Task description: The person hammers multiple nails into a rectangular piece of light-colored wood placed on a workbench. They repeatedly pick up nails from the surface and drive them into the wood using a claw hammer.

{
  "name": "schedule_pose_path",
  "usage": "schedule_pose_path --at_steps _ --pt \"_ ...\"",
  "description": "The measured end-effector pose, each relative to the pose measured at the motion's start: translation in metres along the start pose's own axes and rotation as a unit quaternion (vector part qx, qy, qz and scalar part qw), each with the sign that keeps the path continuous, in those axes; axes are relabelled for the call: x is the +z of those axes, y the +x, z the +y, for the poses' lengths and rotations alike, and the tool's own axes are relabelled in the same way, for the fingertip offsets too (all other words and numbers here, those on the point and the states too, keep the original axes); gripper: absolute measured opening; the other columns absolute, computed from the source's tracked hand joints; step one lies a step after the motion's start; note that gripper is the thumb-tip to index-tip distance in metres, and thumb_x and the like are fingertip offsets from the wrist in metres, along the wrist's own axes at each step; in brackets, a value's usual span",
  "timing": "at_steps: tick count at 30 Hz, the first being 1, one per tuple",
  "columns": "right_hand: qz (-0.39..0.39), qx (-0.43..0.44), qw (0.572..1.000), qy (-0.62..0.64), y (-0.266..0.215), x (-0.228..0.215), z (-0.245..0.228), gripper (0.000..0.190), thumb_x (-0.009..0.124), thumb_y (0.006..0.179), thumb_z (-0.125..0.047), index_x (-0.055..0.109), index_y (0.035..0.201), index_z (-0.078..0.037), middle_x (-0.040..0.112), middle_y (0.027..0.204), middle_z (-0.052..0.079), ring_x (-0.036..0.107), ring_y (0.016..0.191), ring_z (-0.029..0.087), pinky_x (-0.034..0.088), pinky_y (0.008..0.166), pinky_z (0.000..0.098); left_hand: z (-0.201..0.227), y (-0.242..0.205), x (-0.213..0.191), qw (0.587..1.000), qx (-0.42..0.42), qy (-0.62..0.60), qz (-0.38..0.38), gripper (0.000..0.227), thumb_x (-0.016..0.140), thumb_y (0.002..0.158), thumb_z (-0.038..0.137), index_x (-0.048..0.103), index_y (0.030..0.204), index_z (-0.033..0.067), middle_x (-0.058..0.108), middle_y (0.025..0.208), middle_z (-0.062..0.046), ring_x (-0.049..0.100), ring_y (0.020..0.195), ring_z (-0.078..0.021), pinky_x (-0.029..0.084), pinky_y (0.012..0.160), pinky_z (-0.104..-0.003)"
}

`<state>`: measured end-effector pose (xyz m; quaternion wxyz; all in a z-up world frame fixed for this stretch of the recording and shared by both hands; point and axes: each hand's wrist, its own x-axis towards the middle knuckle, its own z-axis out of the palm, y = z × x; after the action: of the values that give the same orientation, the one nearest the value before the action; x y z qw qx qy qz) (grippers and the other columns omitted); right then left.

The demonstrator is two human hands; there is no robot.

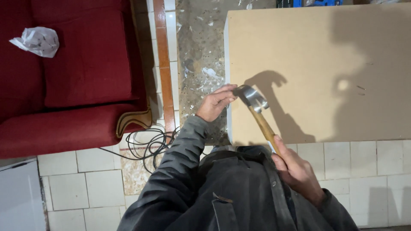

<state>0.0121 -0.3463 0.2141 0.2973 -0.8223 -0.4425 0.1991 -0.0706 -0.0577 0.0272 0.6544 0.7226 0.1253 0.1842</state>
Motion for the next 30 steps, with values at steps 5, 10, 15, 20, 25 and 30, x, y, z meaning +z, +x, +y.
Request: schedule_pose_path --at_steps 5,10,15,20,25,30 --pt "-0.080 0.086 0.993 0.006 0.009 -0.004 -0.011 0.061 0.068 0.092 -0.009 0.051 0.151 -0.010 0.073 0.095 0.018 0.074 0.084 0.032 0.058 0.074 0.0389 -0.023 0.002 0.006 0.999 0.021 -0.034 0.013 0.022 0.063 0.100 0.004 0.070 0.122 0.0058 0.063 0.145 -0.010 0.058 0.138 -0.0244 0.050 0.115 -0.034" --pt "0.012 -0.052 0.999 -0.008 0.001 -0.002 -0.005 0.058 0.067 0.095 -0.010 0.049 0.150 -0.009 0.071 0.104 0.020 0.074 0.088 0.032 0.058 0.074 0.0377 -0.002 0.000 0.001 1.000 0.008 0.009 0.005 0.018 0.068 0.100 0.004 0.072 0.118 0.0030 0.065 0.143 -0.013 0.058 0.139 -0.0266 0.048 0.115 -0.036" --pt "-0.022 0.012 1.000 0.006 0.008 -0.002 -0.016 0.060 0.067 0.092 -0.011 0.049 0.150 -0.011 0.075 0.102 0.017 0.076 0.081 0.027 0.060 0.069 0.0369 -0.005 0.003 0.001 1.000 -0.005 -0.004 0.005 0.023 0.066 0.100 0.005 0.071 0.122 0.0043 0.063 0.143 -0.013 0.058 0.136 -0.0255 0.048 0.113 -0.034" --pt "0.007 -0.003 1.000 -0.002 -0.005 0.004 -0.001 0.062 0.067 0.094 -0.014 0.046 0.153 -0.010 0.071 0.112 0.021 0.075 0.097 0.029 0.060 0.079 0.0373 -0.011 -0.002 0.003 1.000 -0.002 0.004 0.020 0.015 0.069 0.099 0.005 0.074 0.114 0.0026 0.065 0.142 -0.014 0.059 0.137 -0.0261 0.048 0.113 -0.036" --pt "-0.020 0.057 0.998 0.017 0.004 0.004 -0.008 0.060 0.067 0.096 -0.014 0.048 0.152 -0.012 0.071 0.119 0.021 0.075 0.100 0.031 0.059 0.081 0.0382 -0.009 0.001 0.004 1.000 -0.001 0.000 0.024 0.020 0.066 0.101 0.005 0.072 0.119 0.0017 0.065 0.142 -0.013 0.057 0.138 -0.0252 0.046 0.115 -0.036" --pt "-0.008 0.015 0.999 0.042 -0.013 0.007 0.004 0.059 0.067 0.093 -0.009 0.050 0.149 -0.004 0.069 0.127 0.027 0.070 0.115 0.039 0.055 0.090 0.0432 -0.022 -0.013 0.016 1.000 -0.008 -0.010 0.027 0.019 0.067 0.100 0.004 0.073 0.118 0.0016 0.064 0.143 -0.015 0.056 0.139 -0.0270 0.044 0.117 -0.038"
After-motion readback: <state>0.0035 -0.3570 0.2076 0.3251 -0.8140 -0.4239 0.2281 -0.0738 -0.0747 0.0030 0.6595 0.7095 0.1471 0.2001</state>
